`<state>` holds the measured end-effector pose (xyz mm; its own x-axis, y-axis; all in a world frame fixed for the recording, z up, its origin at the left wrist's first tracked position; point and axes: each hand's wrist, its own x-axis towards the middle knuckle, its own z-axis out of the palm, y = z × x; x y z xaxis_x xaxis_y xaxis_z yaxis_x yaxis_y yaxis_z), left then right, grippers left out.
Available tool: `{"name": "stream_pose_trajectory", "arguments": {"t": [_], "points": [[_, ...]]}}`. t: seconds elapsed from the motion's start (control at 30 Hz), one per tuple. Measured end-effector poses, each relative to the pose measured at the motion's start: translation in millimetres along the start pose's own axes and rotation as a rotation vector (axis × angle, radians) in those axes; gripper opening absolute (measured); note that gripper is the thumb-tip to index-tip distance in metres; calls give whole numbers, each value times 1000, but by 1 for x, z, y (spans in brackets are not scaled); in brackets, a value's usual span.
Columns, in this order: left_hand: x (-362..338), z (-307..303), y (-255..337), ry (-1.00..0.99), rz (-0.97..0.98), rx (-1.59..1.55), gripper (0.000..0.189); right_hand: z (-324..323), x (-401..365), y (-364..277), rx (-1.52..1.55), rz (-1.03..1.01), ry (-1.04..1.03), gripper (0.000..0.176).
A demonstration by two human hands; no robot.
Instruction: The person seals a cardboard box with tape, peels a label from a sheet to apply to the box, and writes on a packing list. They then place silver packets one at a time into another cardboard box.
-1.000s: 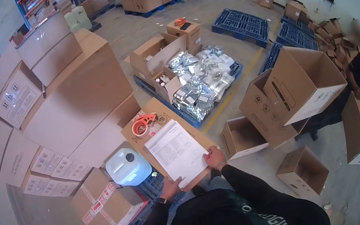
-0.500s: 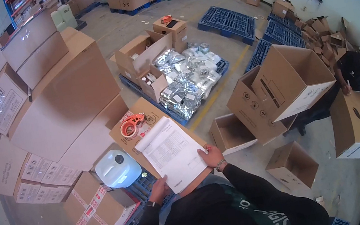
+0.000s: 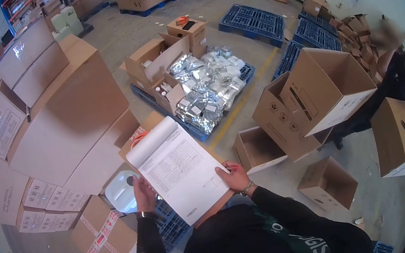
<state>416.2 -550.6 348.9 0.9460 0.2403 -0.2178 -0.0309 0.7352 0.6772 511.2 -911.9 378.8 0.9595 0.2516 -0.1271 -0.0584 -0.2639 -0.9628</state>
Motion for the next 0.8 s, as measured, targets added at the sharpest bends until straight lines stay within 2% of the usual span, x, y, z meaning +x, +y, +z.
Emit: {"name": "stream_pose_trajectory", "arguments": {"t": [0.17,0.23,0.3,0.33,0.37,0.43,0.7,0.8], "points": [[32,43,59,49,184,24,55,-4,-1,-8,-78,-15,-58,33],[43,40,71,20,113,35,53,-11,-1,-14,-150,-29,-43,33],[56,30,76,-4,186,152,53,-14,-6,-27,-237,-23,-35,34],[55,35,82,-4,195,218,54,-13,-5,-21,-146,-17,-63,36],[57,40,89,14,171,263,47,-12,-4,-15,-172,-25,-42,36],[58,47,96,107,257,482,39,-13,-4,-13,-224,-41,-13,37],[45,96,95,259,354,699,24,-18,-8,-19,-230,24,-18,34],[47,76,98,330,388,816,25,-18,-8,-12,-261,4,-19,34]]}}
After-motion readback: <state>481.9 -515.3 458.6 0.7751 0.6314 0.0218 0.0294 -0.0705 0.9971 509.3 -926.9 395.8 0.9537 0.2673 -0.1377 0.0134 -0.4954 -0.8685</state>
